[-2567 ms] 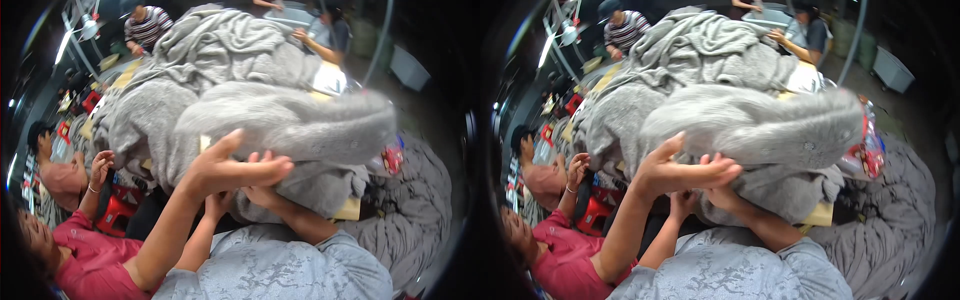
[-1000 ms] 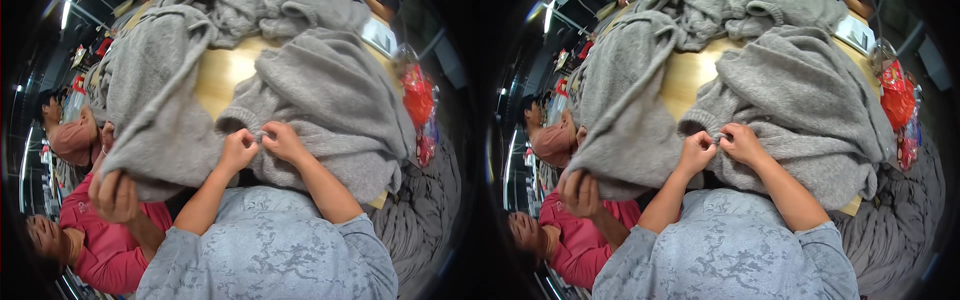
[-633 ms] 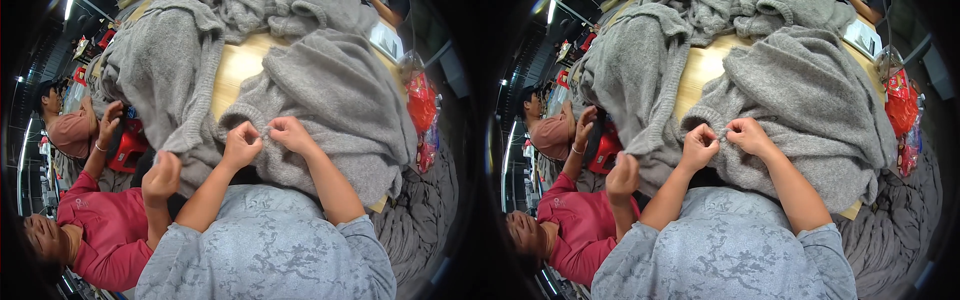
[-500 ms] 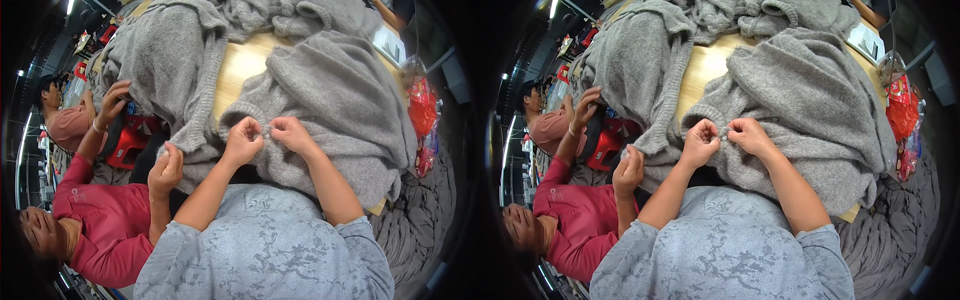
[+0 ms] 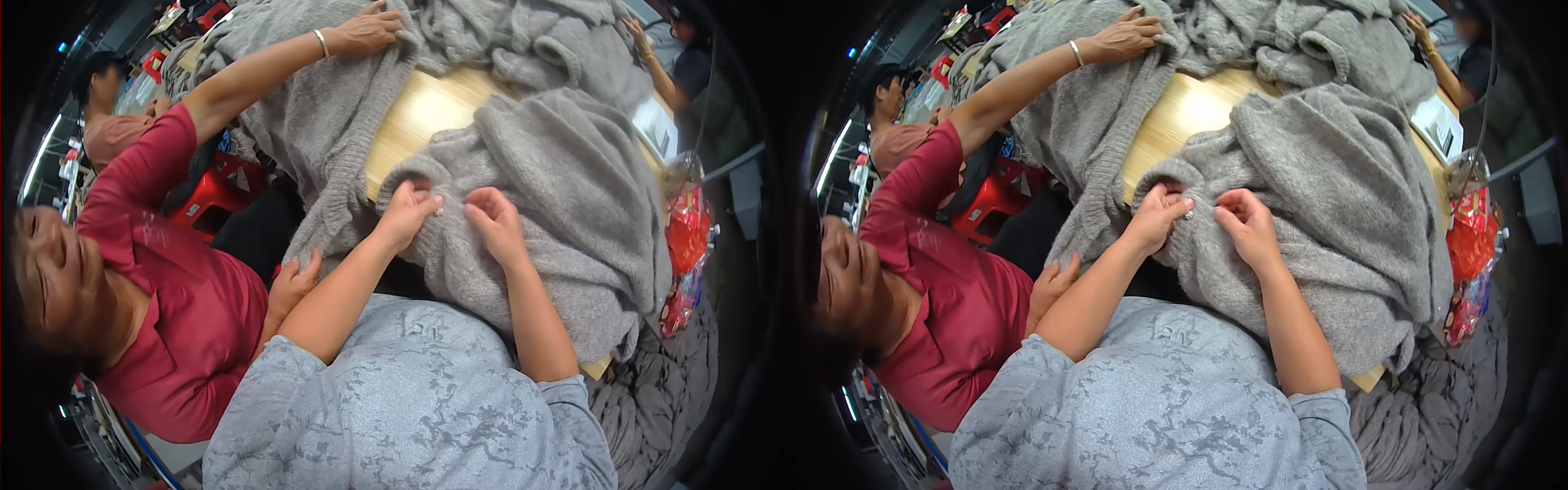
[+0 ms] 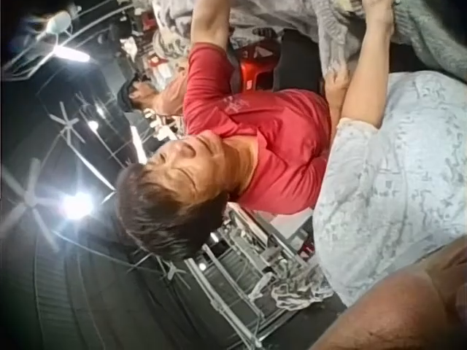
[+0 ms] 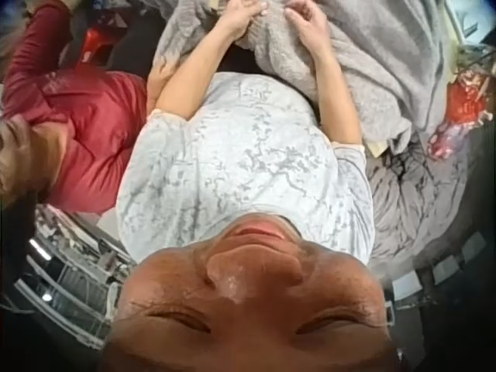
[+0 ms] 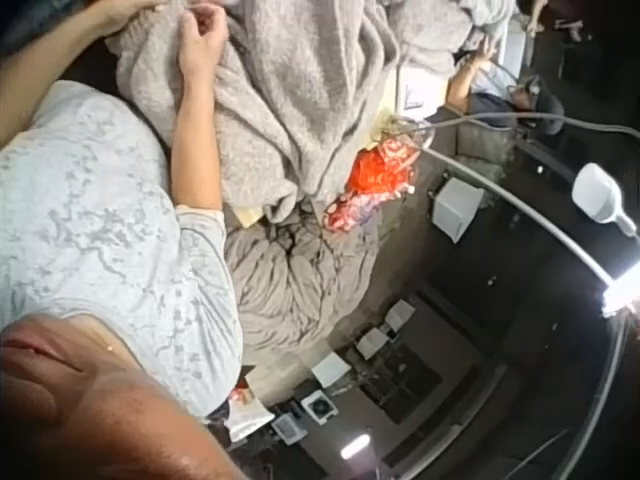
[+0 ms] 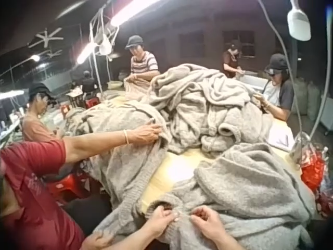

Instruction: Inspecting and cleaning loose threads from grey fuzzy garments at a factory workstation.

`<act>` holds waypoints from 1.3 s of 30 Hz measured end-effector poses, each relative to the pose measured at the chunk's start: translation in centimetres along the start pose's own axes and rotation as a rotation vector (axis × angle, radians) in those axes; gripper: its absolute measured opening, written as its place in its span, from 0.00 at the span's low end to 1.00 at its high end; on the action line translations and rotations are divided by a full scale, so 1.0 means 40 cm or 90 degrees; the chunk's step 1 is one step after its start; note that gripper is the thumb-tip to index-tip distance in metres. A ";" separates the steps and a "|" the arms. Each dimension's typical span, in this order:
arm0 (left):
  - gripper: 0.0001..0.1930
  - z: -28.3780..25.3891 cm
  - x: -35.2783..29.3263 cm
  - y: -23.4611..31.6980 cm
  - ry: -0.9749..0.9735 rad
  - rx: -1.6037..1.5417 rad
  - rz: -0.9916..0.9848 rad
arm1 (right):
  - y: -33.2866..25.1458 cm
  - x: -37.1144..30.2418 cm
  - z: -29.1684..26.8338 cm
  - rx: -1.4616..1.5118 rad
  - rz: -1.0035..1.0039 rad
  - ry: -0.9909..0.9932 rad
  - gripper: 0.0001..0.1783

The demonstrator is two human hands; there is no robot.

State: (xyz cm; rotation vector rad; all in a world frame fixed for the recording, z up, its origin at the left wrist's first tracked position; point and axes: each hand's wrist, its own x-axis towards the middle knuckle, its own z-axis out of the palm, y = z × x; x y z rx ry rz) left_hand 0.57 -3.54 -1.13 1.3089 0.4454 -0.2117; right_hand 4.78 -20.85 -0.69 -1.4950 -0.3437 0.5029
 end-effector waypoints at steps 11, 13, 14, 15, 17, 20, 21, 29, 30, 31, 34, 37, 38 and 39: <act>0.15 -0.083 0.046 -0.027 -0.016 -0.296 0.249 | -0.073 -0.108 0.026 -0.535 -0.139 0.054 0.11; 0.14 -0.087 0.029 -0.010 -0.013 -0.162 0.253 | -0.045 -0.105 0.048 -0.561 -0.225 0.038 0.10; 0.13 -0.085 0.017 -0.001 0.008 -0.019 0.215 | -0.033 -0.099 0.054 -0.564 -0.225 0.040 0.10; 0.12 -0.078 0.003 0.007 0.047 0.125 0.223 | -0.023 -0.088 0.058 -0.541 -0.202 0.020 0.11; 0.12 -0.062 -0.029 0.023 0.121 0.342 0.391 | -0.012 -0.066 0.055 -0.487 -0.187 0.026 0.11; 0.14 -0.037 -0.064 0.051 0.213 0.645 0.642 | -0.015 -0.048 0.041 -0.415 -0.081 0.011 0.12; 0.14 -0.028 -0.067 0.063 0.083 0.637 0.670 | -0.019 -0.043 0.036 -0.394 -0.076 -0.016 0.12; 0.06 0.018 -0.028 0.087 -0.114 0.640 0.501 | -0.005 -0.033 0.010 -0.192 0.085 -0.068 0.12; 0.06 0.019 -0.023 0.083 -0.116 0.641 0.503 | 0.001 -0.033 0.008 -0.176 0.032 -0.076 0.12; 0.06 0.018 -0.020 0.079 -0.116 0.572 0.408 | 0.007 -0.031 0.010 -0.190 0.013 -0.035 0.12; 0.05 0.018 -0.010 0.067 -0.129 0.364 0.168 | 0.012 -0.027 0.011 -0.214 -0.035 0.039 0.12; 0.08 0.022 -0.010 0.056 -0.114 0.287 0.121 | 0.001 -0.025 0.019 -0.244 -0.076 0.041 0.12; 0.09 0.023 -0.010 0.054 -0.123 0.281 0.110 | -0.004 -0.024 0.020 -0.258 -0.061 0.038 0.12; 0.09 0.021 -0.009 0.052 -0.142 0.266 0.110 | -0.008 -0.025 0.019 -0.247 -0.044 0.034 0.11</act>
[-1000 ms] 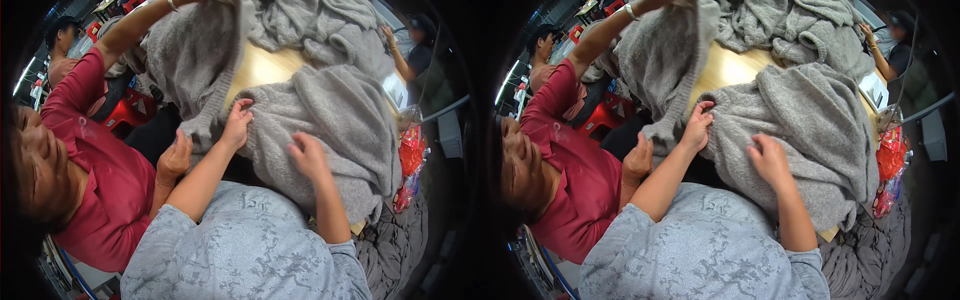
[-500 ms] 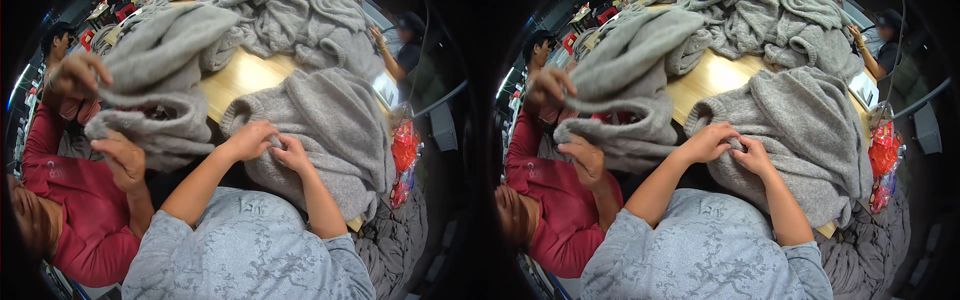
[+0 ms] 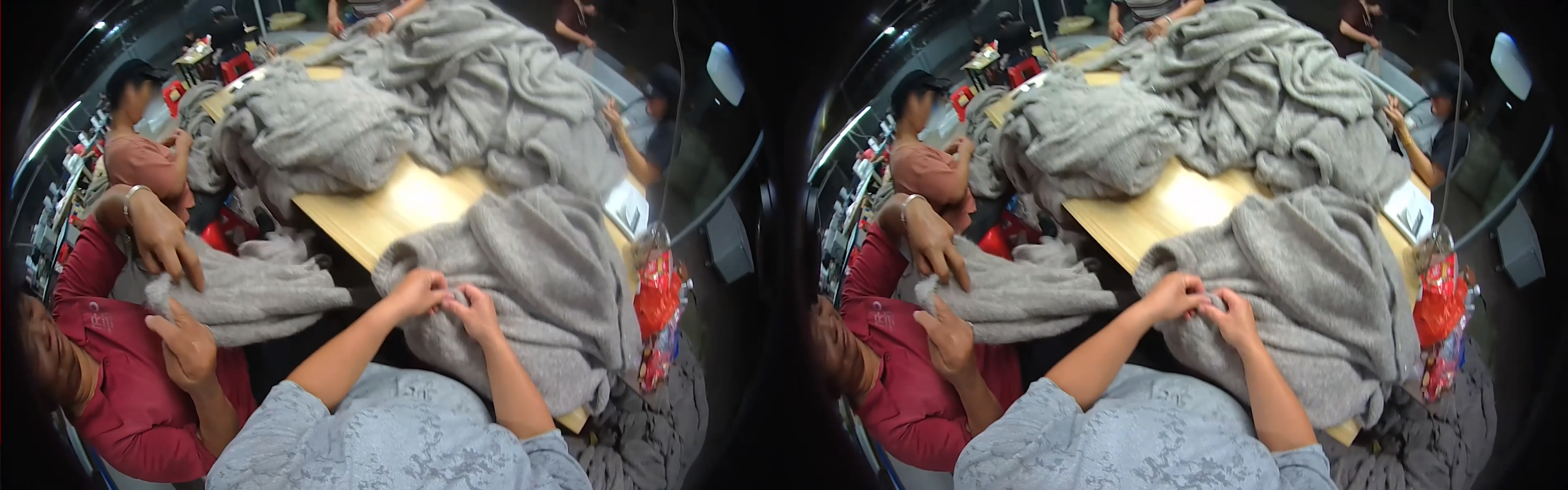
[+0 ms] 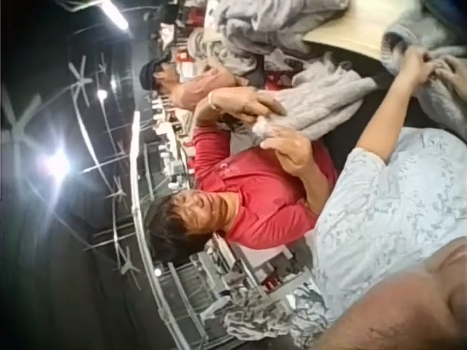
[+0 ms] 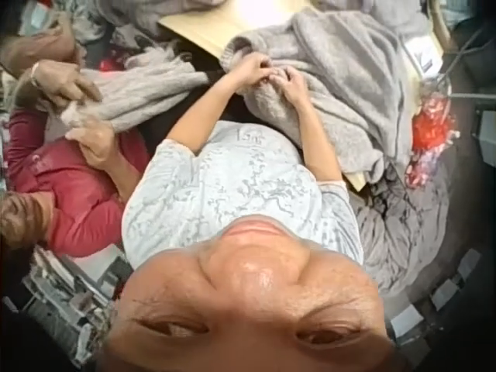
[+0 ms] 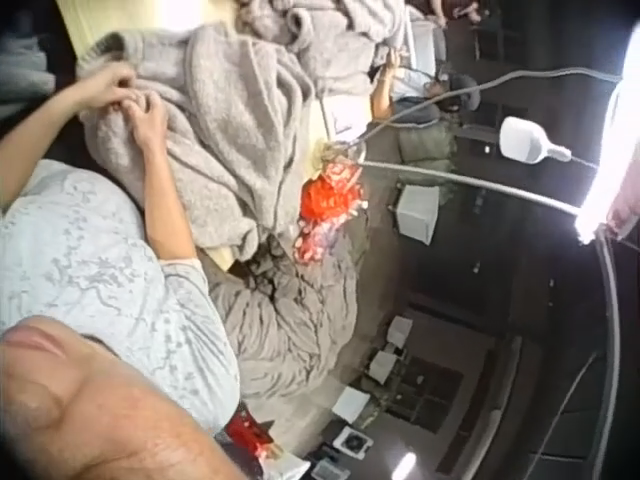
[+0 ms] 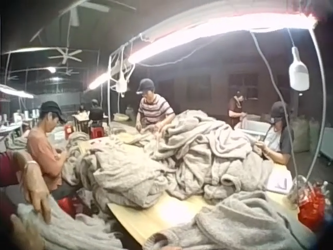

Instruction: Inspecting and cleaning loose threads from grey fuzzy garments at a factory workstation.

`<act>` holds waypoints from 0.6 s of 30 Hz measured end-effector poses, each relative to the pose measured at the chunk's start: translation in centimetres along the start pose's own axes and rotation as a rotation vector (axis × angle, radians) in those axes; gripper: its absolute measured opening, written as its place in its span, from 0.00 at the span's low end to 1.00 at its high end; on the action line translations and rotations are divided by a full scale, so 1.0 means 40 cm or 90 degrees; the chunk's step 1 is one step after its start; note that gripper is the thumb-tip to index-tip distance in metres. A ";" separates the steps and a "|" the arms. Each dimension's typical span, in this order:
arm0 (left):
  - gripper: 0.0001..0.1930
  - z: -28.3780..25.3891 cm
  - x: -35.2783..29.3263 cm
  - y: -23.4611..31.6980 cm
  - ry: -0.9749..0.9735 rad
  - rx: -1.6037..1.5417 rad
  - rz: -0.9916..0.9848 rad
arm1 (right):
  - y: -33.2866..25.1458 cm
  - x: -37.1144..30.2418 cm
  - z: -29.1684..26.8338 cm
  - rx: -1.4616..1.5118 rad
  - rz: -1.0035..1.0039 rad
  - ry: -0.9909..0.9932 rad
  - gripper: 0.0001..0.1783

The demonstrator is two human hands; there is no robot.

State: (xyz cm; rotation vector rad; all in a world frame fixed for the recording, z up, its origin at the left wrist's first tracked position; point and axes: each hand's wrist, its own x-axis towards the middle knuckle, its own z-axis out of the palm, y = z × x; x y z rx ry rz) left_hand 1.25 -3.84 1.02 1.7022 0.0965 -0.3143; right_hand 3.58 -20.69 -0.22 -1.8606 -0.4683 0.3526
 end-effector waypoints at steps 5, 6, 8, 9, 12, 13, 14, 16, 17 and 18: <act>0.09 -0.016 0.002 -0.014 -0.058 -0.068 -0.034 | 0.013 0.007 -0.007 0.050 0.025 -0.040 0.08; 0.09 -0.016 0.003 -0.018 -0.051 -0.046 -0.016 | 0.022 0.010 -0.006 0.101 0.023 -0.050 0.06; 0.09 -0.011 0.003 -0.025 -0.081 -0.121 -0.026 | 0.040 0.015 -0.005 0.140 0.039 -0.060 0.05; 0.09 -0.008 0.005 -0.029 -0.061 -0.098 -0.017 | 0.048 0.018 -0.004 0.157 0.042 -0.066 0.04; 0.11 0.006 0.010 -0.036 -0.099 -0.135 -0.028 | 0.062 0.022 -0.002 0.142 0.014 -0.056 0.05; 0.11 0.009 0.012 -0.036 -0.084 -0.123 -0.036 | 0.062 0.022 -0.003 0.097 0.014 -0.039 0.06; 0.10 0.012 0.013 -0.037 -0.057 -0.100 -0.031 | 0.059 0.020 -0.001 0.089 -0.036 -0.027 0.08; 0.10 0.017 0.014 -0.036 -0.030 -0.078 -0.025 | 0.048 0.015 -0.004 0.062 -0.045 -0.023 0.08; 0.10 0.019 0.013 -0.035 -0.003 -0.068 -0.007 | 0.041 0.013 -0.005 0.007 -0.004 -0.023 0.09; 0.10 0.019 0.012 -0.034 0.006 -0.076 -0.007 | 0.033 0.011 -0.007 0.028 -0.032 -0.032 0.09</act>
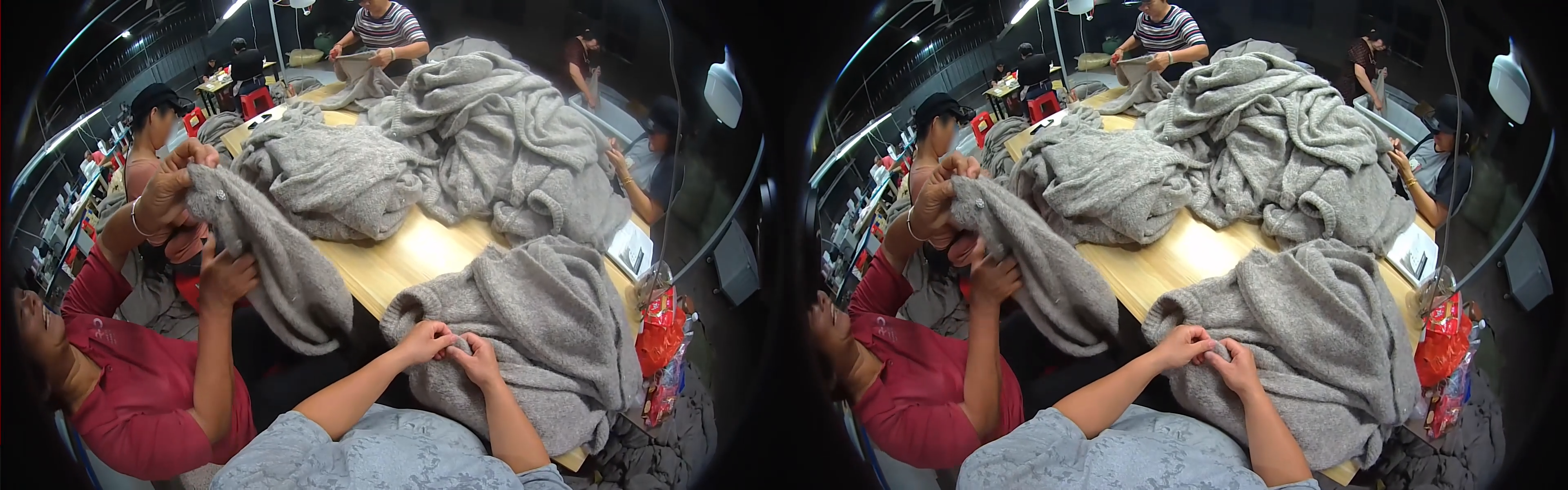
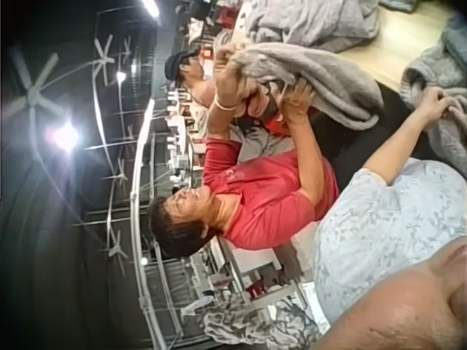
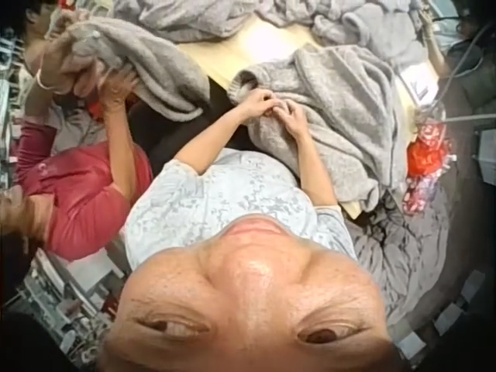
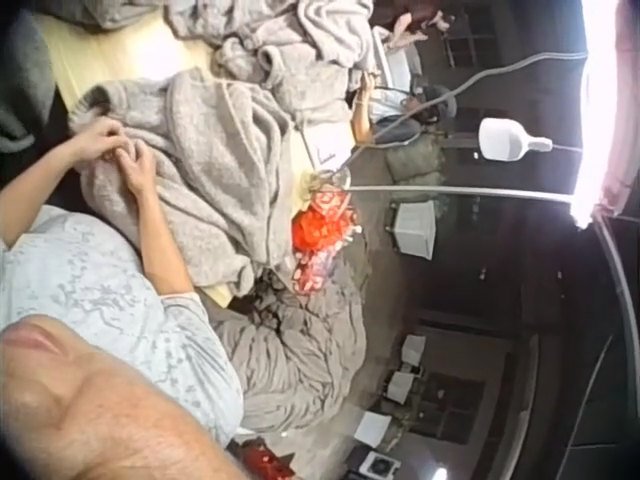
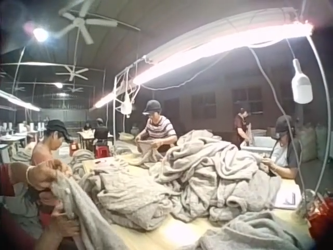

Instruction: Inspecting and cleaning loose threads from grey fuzzy garments at a factory workstation.

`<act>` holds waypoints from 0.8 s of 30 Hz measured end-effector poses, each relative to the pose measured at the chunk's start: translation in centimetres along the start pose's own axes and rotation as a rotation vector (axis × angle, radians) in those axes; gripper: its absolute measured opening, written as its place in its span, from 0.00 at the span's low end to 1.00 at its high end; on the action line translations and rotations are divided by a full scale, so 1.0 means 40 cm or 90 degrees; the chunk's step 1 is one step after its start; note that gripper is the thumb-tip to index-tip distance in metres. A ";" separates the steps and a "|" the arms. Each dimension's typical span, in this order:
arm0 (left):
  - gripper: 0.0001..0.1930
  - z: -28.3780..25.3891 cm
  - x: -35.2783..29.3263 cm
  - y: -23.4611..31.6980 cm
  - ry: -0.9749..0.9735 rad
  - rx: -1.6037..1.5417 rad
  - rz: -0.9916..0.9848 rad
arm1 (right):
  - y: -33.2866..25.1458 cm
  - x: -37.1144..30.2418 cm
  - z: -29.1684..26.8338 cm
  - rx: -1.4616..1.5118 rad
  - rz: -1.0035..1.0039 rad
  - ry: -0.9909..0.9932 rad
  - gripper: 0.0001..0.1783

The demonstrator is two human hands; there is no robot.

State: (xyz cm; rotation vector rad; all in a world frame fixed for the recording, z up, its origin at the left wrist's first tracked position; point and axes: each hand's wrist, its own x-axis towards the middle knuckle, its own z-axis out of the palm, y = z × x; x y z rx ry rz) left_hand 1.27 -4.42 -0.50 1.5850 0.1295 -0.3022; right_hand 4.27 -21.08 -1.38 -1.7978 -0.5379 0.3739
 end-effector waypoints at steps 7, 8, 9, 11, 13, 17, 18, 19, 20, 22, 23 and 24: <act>0.08 -0.001 -0.005 -0.004 -0.025 -0.050 -0.007 | -0.014 0.002 -0.005 -0.028 0.059 0.034 0.09; 0.08 -0.002 -0.003 -0.006 -0.020 0.000 -0.011 | -0.007 0.006 0.000 -0.057 0.060 0.050 0.09; 0.08 0.000 -0.004 -0.008 -0.045 0.013 -0.017 | 0.000 0.004 -0.005 -0.053 0.055 0.035 0.08; 0.10 -0.002 0.000 -0.009 -0.071 0.035 -0.015 | 0.016 0.003 -0.003 -0.021 -0.004 0.042 0.10; 0.08 -0.009 0.001 -0.006 -0.102 0.083 -0.007 | 0.028 0.000 0.000 -0.020 -0.020 0.058 0.08; 0.07 -0.023 -0.010 0.005 -0.164 0.078 -0.013 | 0.023 -0.004 0.005 0.034 -0.006 0.048 0.08; 0.07 -0.025 -0.014 0.006 -0.144 0.084 0.014 | 0.016 -0.004 0.005 0.033 0.010 0.041 0.08; 0.08 -0.023 -0.020 0.004 -0.131 0.084 0.022 | 0.006 -0.005 0.006 0.033 0.004 0.048 0.08; 0.08 -0.021 -0.027 0.002 -0.124 0.088 0.041 | -0.005 -0.008 0.006 0.024 0.007 0.045 0.07; 0.07 -0.012 -0.046 -0.009 -0.053 0.195 0.126 | -0.031 -0.020 0.005 0.013 0.012 0.042 0.06; 0.07 -0.008 -0.057 -0.016 -0.036 0.215 0.137 | -0.043 -0.031 0.003 -0.097 -0.027 0.030 0.05; 0.07 -0.006 -0.069 -0.023 -0.010 0.286 0.271 | -0.055 -0.040 0.000 -0.225 -0.015 0.010 0.05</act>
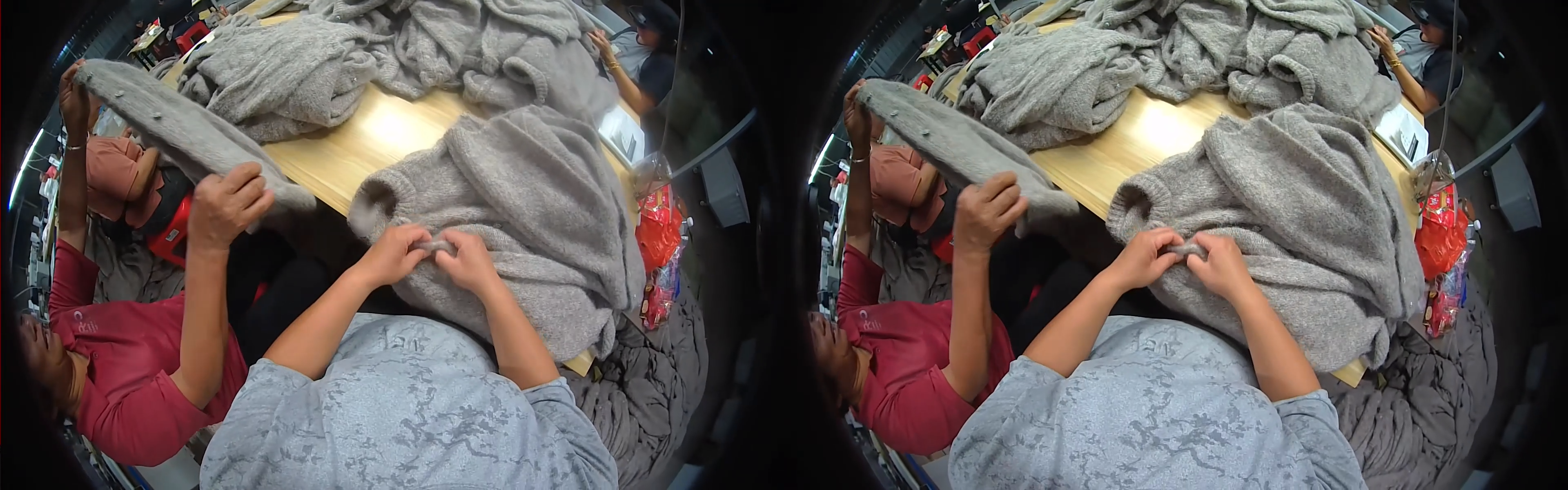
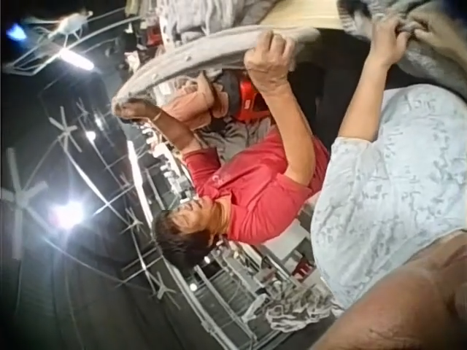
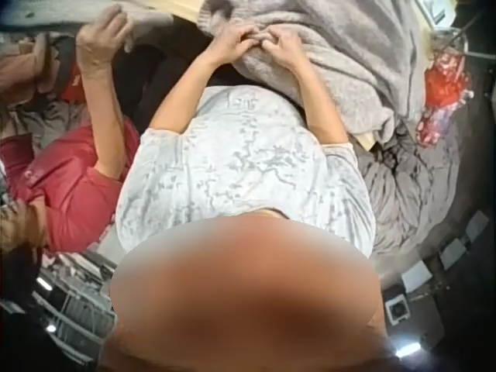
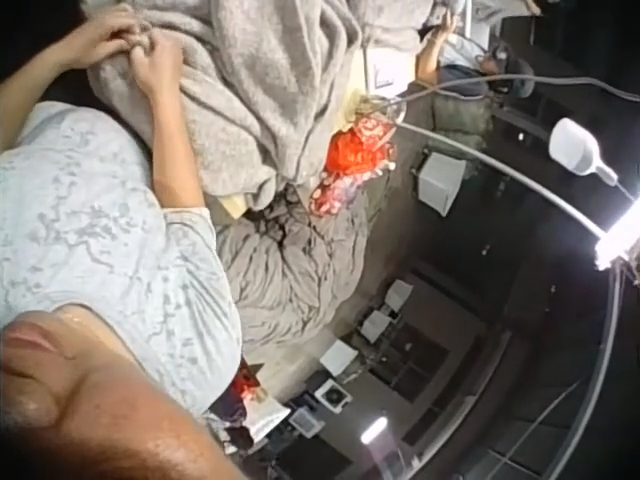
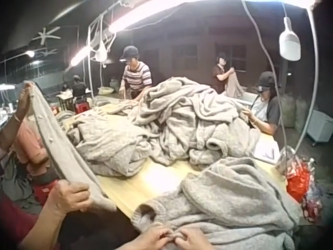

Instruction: Inspecting and cleaning loose threads from grey fuzzy garments at a factory workstation.

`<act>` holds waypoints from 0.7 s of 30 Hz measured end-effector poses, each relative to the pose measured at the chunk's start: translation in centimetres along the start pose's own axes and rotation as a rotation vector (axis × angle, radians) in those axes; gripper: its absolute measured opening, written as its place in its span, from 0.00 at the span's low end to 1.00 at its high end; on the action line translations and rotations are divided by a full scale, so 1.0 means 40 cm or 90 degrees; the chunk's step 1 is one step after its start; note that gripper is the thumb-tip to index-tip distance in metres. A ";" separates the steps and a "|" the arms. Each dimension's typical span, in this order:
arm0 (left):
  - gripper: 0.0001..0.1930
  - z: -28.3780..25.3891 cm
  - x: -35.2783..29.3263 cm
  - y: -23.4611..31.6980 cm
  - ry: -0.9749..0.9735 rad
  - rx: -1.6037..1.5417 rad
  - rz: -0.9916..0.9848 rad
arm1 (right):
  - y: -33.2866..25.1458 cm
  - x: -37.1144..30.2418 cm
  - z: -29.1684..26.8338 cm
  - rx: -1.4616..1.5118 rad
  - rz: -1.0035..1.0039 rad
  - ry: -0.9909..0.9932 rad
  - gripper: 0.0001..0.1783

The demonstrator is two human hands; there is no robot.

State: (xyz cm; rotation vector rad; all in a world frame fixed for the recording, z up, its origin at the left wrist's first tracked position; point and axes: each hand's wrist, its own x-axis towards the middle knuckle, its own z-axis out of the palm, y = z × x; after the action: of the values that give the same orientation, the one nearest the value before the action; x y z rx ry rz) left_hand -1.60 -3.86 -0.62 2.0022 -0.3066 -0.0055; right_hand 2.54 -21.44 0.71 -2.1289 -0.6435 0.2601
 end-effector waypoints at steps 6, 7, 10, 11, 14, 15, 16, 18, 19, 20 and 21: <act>0.08 0.020 -0.033 0.001 0.074 0.079 0.123 | -0.013 0.023 -0.027 -0.039 -0.124 0.113 0.05; 0.08 0.026 -0.029 0.002 0.088 0.101 0.128 | -0.007 0.041 -0.026 -0.079 -0.156 0.123 0.05; 0.10 0.040 -0.015 0.003 0.111 0.162 0.134 | 0.004 0.066 -0.004 -0.115 -0.157 0.060 0.05; 0.10 0.044 -0.010 0.004 0.127 0.188 0.149 | 0.007 0.068 0.002 -0.161 -0.095 0.005 0.05; 0.09 0.051 -0.003 0.004 0.125 0.212 0.077 | 0.018 0.071 0.004 -0.123 -0.115 0.018 0.06; 0.09 0.049 -0.001 0.001 0.145 0.223 0.079 | 0.025 0.074 0.000 -0.026 -0.055 0.002 0.06; 0.09 0.050 0.005 0.001 0.180 0.185 0.105 | 0.032 0.078 -0.006 0.054 0.046 -0.007 0.06; 0.09 0.051 0.012 -0.001 0.206 0.132 0.141 | 0.051 0.086 -0.015 0.211 0.060 -0.044 0.05; 0.09 0.053 0.015 0.000 0.219 0.137 0.147 | 0.061 0.091 -0.019 0.325 0.160 -0.070 0.05; 0.09 0.055 0.015 0.002 0.222 0.130 0.122 | 0.071 0.092 -0.020 0.327 0.157 -0.091 0.03; 0.08 0.057 0.015 0.004 0.224 0.122 0.097 | 0.081 0.094 -0.021 0.352 0.118 -0.091 0.03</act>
State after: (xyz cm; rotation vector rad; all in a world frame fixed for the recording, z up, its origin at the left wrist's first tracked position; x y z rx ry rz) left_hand -1.35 -6.09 -1.42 2.1174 -0.2384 0.4832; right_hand 7.19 -21.58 -1.22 -1.6424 -0.3927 0.6212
